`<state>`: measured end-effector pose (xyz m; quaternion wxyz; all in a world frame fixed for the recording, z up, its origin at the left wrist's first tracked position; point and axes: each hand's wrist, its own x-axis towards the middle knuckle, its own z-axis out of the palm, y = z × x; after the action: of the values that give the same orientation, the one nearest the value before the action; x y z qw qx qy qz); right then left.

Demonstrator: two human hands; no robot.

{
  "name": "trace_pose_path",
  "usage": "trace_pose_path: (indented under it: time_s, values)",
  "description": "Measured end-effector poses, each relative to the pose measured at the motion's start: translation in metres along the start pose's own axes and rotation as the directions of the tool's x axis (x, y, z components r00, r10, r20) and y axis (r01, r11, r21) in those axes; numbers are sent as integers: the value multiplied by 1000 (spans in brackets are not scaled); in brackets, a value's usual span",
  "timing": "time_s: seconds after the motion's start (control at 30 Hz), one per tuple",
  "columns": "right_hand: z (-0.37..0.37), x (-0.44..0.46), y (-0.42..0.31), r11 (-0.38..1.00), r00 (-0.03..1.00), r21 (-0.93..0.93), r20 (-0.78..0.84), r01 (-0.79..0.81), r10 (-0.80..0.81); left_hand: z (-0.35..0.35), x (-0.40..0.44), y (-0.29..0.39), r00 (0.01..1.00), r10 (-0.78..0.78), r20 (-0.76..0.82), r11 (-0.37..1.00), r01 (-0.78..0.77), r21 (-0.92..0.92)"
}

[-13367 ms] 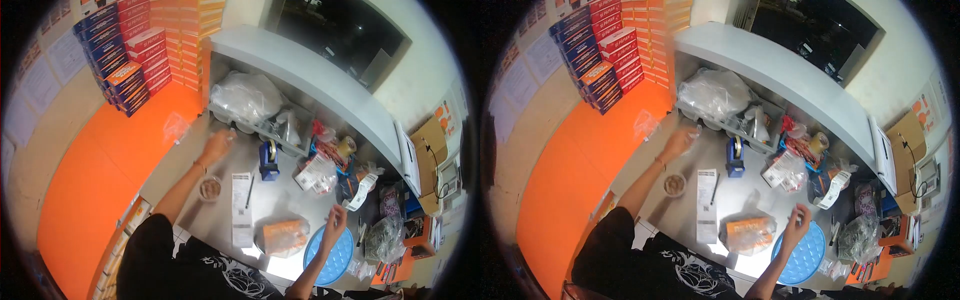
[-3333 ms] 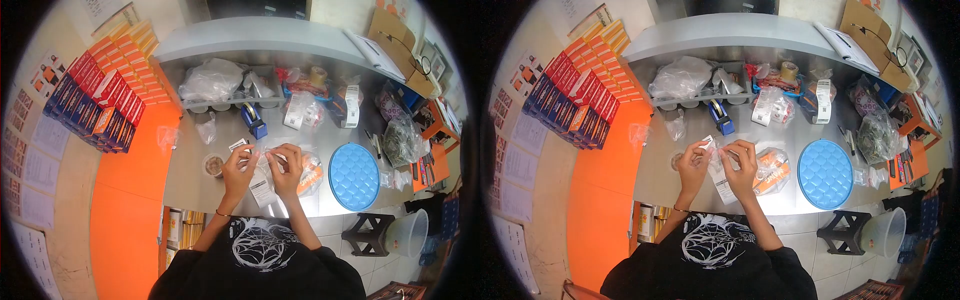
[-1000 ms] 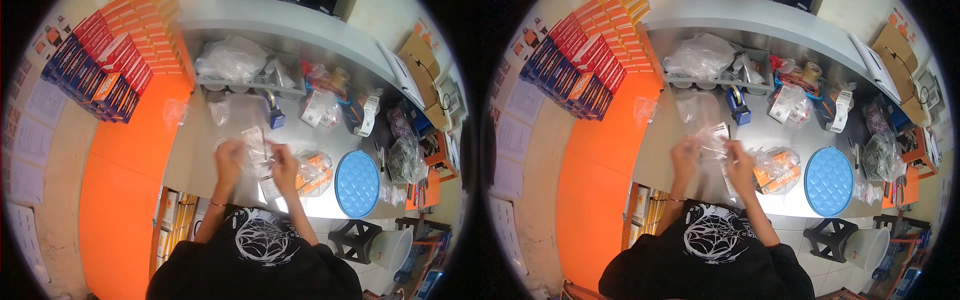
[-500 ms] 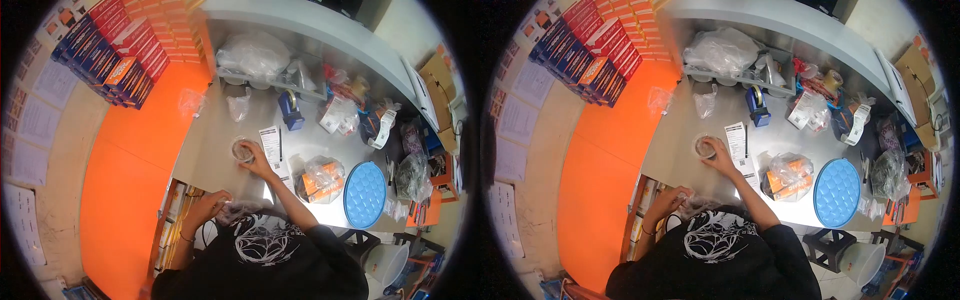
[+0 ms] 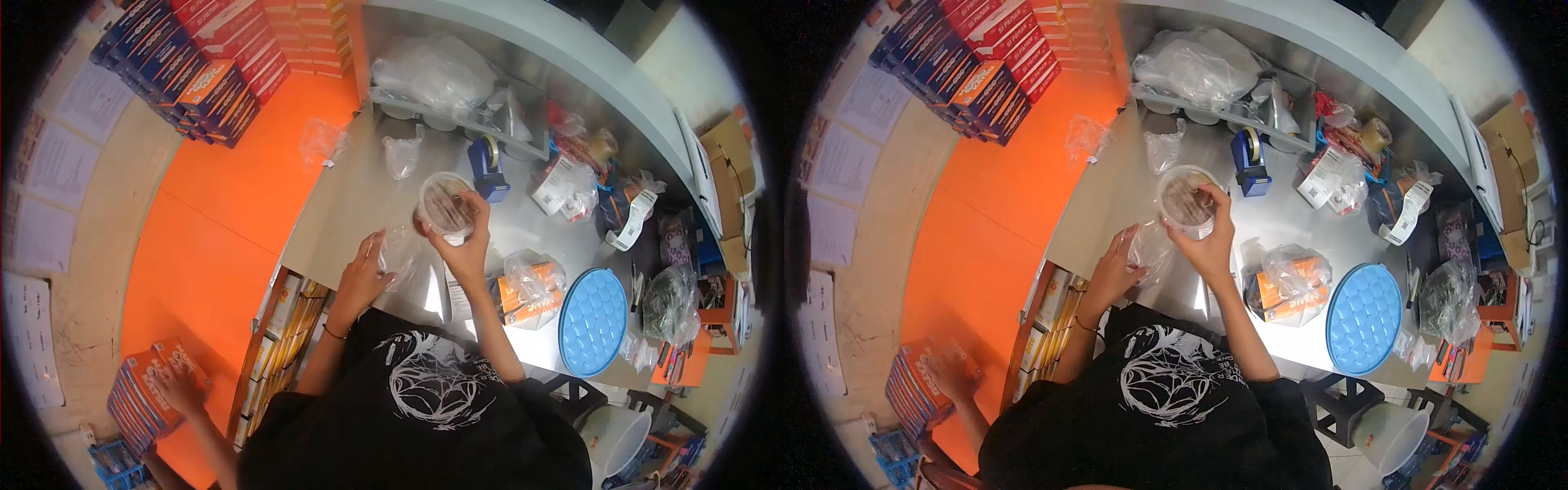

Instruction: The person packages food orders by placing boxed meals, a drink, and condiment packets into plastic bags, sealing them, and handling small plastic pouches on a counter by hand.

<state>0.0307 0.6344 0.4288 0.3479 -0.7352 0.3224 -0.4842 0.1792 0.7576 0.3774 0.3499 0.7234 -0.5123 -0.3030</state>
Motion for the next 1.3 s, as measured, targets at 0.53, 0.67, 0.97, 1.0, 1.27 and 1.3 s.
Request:
trace_pose_path:
  time_s: [0.53,0.67,0.97,1.0,1.27,1.3]
  values:
    - [32,-74,82,987,989,73,58,-141,137,49,30,-12,965,90,-245,986,-122,-117]
    - [37,-82,92,982,978,22,94,-187,184,50,20,-15,899,158,-407,963,-49,264]
    - [17,-75,68,898,975,-438,182,-33,125,72,29,-66,970,-207,-129,318,-58,-946]
    - [11,-72,62,779,970,-626,163,-38,179,70,30,-63,969,-211,-130,319,-58,-946]
    - [-6,-74,132,942,951,-216,119,-256,286,59,36,-44,970,-75,-230,689,-117,-715]
    - [-9,-75,137,942,951,-215,119,-257,287,58,35,-43,970,-76,-230,690,-116,-714]
